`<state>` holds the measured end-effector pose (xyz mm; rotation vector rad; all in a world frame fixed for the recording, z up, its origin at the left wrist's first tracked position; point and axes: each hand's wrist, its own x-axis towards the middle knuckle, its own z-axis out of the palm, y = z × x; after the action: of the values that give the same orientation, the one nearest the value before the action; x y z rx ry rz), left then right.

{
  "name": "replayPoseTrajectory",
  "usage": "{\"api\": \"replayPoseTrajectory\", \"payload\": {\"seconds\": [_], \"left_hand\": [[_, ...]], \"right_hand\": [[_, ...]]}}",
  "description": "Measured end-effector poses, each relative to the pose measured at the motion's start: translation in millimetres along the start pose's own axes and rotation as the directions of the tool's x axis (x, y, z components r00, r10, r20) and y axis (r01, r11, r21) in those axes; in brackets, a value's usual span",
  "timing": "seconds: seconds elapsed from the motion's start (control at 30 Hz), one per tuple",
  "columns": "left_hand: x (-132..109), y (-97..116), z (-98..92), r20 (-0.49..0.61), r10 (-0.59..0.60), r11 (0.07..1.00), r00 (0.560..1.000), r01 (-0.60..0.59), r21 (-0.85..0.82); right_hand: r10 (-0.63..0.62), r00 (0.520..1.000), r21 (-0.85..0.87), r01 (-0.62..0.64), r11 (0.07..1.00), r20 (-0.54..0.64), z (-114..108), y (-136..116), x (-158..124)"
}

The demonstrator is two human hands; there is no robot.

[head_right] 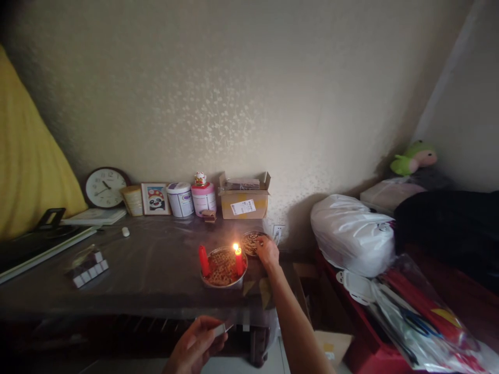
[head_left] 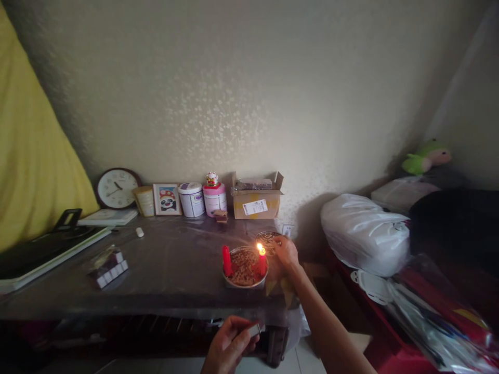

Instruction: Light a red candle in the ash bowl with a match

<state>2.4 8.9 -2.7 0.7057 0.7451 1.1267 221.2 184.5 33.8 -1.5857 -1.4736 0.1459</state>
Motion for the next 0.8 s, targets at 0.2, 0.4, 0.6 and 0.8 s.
{"api": "replayPoseTrajectory", "payload": {"seconds": [0.2,0.4,0.6,0.8], "left_hand": [[0.3,-2.5,-1.6,0.012,-0.024,1.0,1.0,0.024,-0.017],[2.3,-13.8,-5.7,0.025,0.004,0.999,1.0,-0.005,0.043],[-0.3,-13.2,-3.1,0.052,0.116,0.971,0.992,-0.124,0.203],[-1.4,-12.1,-2.0,0.116,0.161,0.947,0.98,-0.187,0.26]], "right_hand": [[-0.068,0.997,-0.025,0.067,0.997,-0.038,-35.8,-5.5,-30.0],[-0.146,0.978,0.07,0.137,0.988,0.15,-74.9,-39.3,-113.8],[-0.279,0.864,0.307,0.155,0.939,0.418,-70.2,-60.5,-179.7],[-0.277,0.849,0.329,0.13,0.935,0.45,-63.3,-58.3,-185.4]]}}
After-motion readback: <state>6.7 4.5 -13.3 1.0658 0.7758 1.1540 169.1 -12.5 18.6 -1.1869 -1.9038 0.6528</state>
